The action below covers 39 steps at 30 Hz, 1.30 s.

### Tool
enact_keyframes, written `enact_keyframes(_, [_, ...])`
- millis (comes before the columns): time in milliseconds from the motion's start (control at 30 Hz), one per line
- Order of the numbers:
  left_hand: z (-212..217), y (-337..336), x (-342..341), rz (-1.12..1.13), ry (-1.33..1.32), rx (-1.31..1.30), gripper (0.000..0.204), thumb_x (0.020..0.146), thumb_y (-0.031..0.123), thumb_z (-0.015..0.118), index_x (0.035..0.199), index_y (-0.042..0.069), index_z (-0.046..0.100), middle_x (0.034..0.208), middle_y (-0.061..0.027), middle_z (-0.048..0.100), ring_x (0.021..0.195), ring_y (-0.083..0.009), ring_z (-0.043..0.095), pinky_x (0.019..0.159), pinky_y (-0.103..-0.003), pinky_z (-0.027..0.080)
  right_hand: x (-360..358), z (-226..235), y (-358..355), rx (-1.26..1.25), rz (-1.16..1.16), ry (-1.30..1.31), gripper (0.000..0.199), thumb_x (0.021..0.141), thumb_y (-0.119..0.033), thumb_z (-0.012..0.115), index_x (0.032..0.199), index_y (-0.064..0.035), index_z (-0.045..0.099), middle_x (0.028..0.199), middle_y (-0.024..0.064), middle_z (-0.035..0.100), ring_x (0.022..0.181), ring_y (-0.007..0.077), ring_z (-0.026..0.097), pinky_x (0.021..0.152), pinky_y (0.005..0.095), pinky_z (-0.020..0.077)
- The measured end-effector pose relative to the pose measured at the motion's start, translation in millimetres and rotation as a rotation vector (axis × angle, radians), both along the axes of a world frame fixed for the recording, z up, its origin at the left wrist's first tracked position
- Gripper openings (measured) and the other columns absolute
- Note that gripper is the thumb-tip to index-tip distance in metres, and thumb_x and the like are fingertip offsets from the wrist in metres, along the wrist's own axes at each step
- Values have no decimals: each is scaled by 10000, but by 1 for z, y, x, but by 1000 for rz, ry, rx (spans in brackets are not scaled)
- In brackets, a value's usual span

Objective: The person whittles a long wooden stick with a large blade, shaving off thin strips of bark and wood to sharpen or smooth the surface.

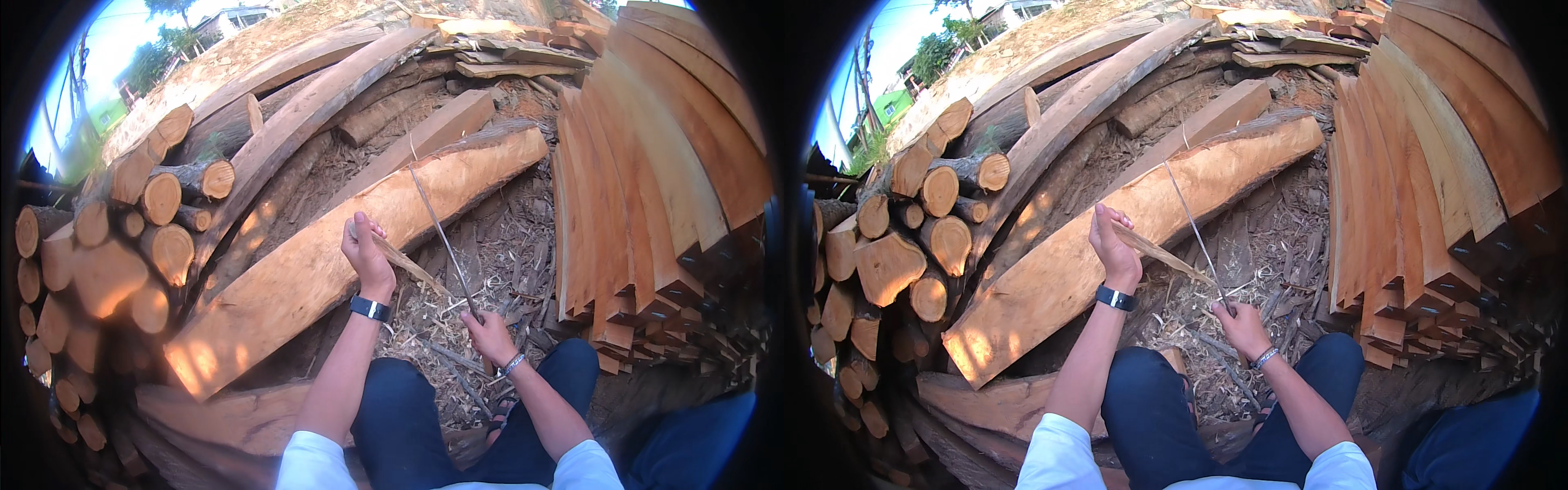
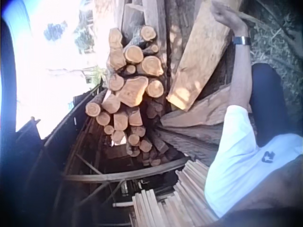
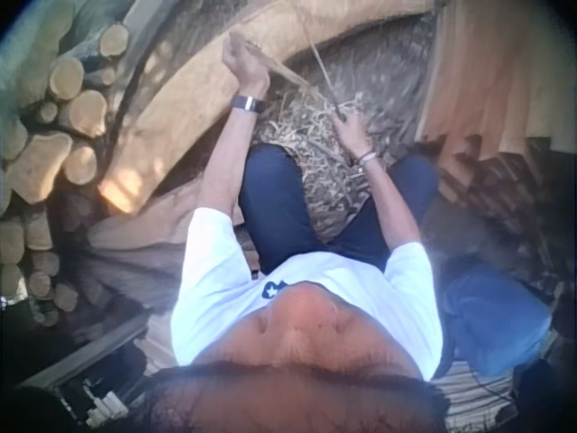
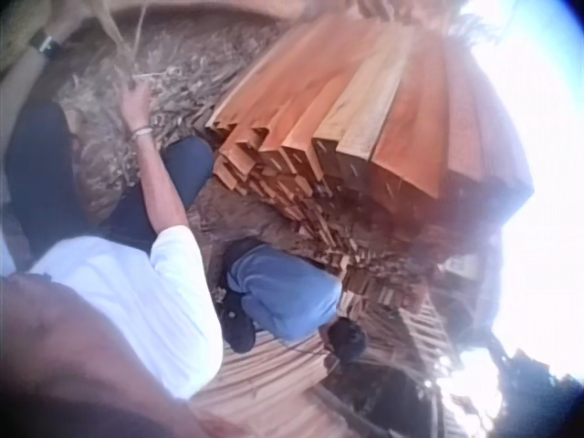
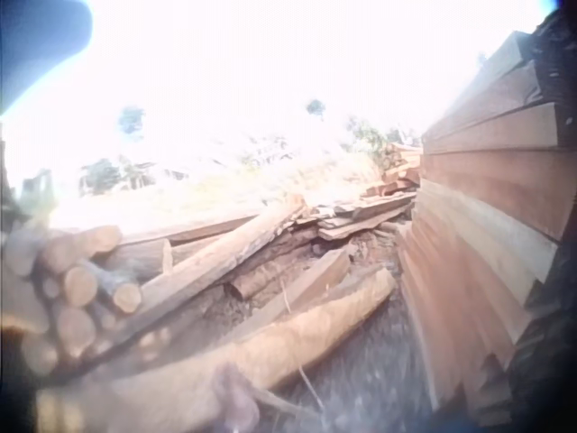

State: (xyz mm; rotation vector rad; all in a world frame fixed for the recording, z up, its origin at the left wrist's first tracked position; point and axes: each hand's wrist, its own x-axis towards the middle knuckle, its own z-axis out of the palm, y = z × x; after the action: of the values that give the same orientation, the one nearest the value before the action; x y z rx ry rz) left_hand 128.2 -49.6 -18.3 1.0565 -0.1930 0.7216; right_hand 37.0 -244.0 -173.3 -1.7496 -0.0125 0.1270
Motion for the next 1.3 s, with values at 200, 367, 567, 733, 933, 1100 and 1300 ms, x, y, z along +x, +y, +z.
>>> enact_keyframes(200, [11, 8, 9, 3, 60, 176, 310, 1019, 294, 483, 787, 88, 486, 737, -9, 480, 681, -110, 458, 689, -275, 407, -14, -6, -1, 66, 8, 106, 515, 947, -440, 564, 669, -6, 551, 525, 32, 524, 428, 119, 500, 422, 301, 389])
enact_keyframes(367, [14, 17, 16, 54, 101, 198, 282, 1030, 264, 446, 818, 81, 478, 756, -11, 483, 686, -108, 463, 667, -281, 418, -22, 9, 13, 226, 16, 212, 568, 1001, -473, 437, 681, -18, 547, 525, 21, 503, 441, 111, 496, 439, 302, 405])
enact_keyframes(567, [4, 15, 6, 146, 150, 151, 254, 1034, 229, 414, 828, 84, 445, 756, -12, 449, 694, -109, 445, 681, -282, 415, -53, 11, 62, 43, 34, -206, 572, 1023, -418, 370, 725, 37, 545, 529, 160, 520, 493, 330, 555, 530, 421, 443])
enact_keyframes(733, [2, 22, -11, 111, 152, 45, 221, 1024, 214, 414, 849, 85, 449, 799, -16, 460, 741, -110, 452, 726, -291, 410, -55, -11, 74, -52, -22, -99, 587, 1009, -425, 392, 752, 67, 584, 654, 294, 584, 718, 468, 611, 644, 506, 457])
enact_keyframes(933, [3, 28, -21, 95, 163, 68, 205, 1015, 203, 408, 862, 73, 450, 823, -25, 457, 764, -132, 454, 778, -309, 403, -51, -24, 67, -85, 7, -24, 679, 1002, -492, 357, 708, 71, 597, 625, 296, 571, 662, 470, 606, 631, 513, 458])
enact_keyframes(1100, [7, 24, -25, 89, 188, 69, 207, 1014, 197, 401, 838, 89, 424, 820, -30, 440, 768, -135, 445, 773, -311, 401, -43, -40, 70, -55, 4, 2, 663, 1006, -480, 355, 712, 68, 586, 588, 279, 547, 611, 453, 592, 610, 507, 446])
enact_keyframes(1300, [7, 17, -29, 92, 180, 86, 218, 1015, 204, 395, 826, 96, 401, 825, -29, 430, 771, -137, 437, 770, -310, 398, -48, -40, 73, 0, -46, -125, 707, 1003, -501, 361, 630, 65, 561, 524, 266, 514, 566, 453, 580, 604, 512, 456])
